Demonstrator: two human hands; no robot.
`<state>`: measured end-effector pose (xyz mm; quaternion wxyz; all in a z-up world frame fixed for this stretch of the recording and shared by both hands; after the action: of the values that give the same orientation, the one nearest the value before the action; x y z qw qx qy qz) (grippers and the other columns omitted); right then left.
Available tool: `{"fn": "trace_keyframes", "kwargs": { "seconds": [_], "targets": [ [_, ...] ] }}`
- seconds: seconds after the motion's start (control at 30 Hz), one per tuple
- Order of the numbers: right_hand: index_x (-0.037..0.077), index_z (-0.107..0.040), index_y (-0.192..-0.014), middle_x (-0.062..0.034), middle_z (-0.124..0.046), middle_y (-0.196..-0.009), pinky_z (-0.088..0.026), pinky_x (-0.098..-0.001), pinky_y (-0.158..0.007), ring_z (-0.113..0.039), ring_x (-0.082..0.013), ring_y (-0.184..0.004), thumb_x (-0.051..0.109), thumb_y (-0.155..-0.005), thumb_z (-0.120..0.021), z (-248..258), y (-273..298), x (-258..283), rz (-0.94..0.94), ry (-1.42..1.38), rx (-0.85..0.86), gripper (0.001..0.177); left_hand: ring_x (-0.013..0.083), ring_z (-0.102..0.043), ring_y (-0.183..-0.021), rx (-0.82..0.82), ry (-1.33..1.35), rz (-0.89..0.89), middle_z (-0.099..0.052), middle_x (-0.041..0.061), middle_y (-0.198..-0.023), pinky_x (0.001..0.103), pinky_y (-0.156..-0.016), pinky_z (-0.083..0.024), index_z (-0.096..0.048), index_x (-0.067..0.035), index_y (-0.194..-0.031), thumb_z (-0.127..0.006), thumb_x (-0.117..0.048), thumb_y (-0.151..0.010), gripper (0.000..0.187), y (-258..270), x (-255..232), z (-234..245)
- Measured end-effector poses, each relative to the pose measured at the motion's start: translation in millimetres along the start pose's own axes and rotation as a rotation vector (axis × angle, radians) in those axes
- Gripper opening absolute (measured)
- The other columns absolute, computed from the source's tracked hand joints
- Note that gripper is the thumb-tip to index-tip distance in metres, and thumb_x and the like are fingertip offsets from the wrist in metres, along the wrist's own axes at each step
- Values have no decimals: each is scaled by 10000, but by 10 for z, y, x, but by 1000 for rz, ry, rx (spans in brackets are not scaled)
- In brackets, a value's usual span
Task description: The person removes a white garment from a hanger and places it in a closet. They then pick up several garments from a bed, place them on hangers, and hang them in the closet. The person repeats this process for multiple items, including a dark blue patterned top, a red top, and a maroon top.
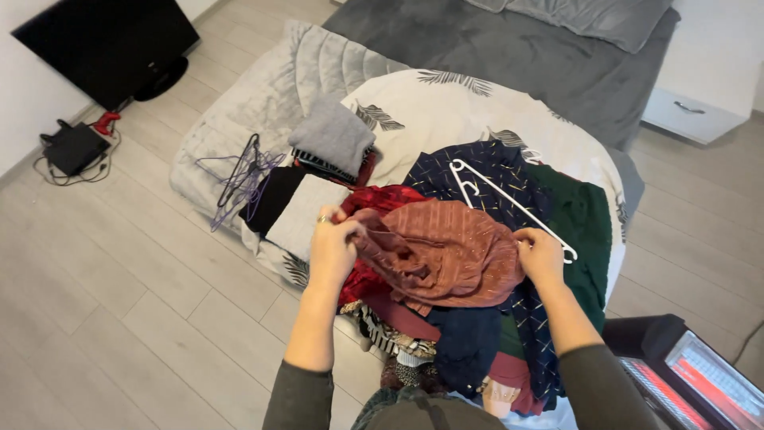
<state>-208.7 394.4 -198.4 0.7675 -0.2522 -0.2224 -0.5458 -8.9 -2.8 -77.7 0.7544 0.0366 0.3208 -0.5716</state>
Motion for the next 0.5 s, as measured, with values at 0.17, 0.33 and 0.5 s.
{"fn": "trace_keyframes", "kwargs": {
  "seconds": [0.17, 0.33, 0.5],
  "targets": [
    [269, -726, -1243, -17, -765, -1185, -573, -437, -985, -703, -260, -1187, 85, -931, -545, -350, -359, -480, 58, 425, 219, 405, 235, -687, -996, 181, -31, 294, -512, -53, -1021, 408, -911, -579, -717, -410, -929, -609, -192, -863, 252, 204, 254, -199],
    [219, -632, -1294, -36, -741, -1196, -549, -424, -990, -682, -261, -1202, 102, -976, -473, -747, -462, -789, 219, 743, 324, 374, 345, -717, -994, 290, -49, 381, -704, 91, -945, 490, -912, -569, -746, -330, -997, -534, -257, -858, 263, 358, 233, -2],
    [232, -594, -1155, -57, -811, -989, -494, -473, -916, -767, -311, -1024, 391, -895, -635, -529, -521, -710, 0, 888, 424, 307, 363, -730, -939, 179, 41, 469, -764, 111, -878, 487, -885, -567, -782, -305, -949, -555, -379, -836, 264, 499, 482, -68]
  ]
}}
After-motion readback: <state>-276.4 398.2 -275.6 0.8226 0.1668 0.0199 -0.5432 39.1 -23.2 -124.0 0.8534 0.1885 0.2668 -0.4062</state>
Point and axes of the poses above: each hand's wrist, its own y-axis away from the middle knuckle, its own z-axis out of the back of the hand, x = y × z, the point moved 2 cm from there along -y, towards the middle knuckle
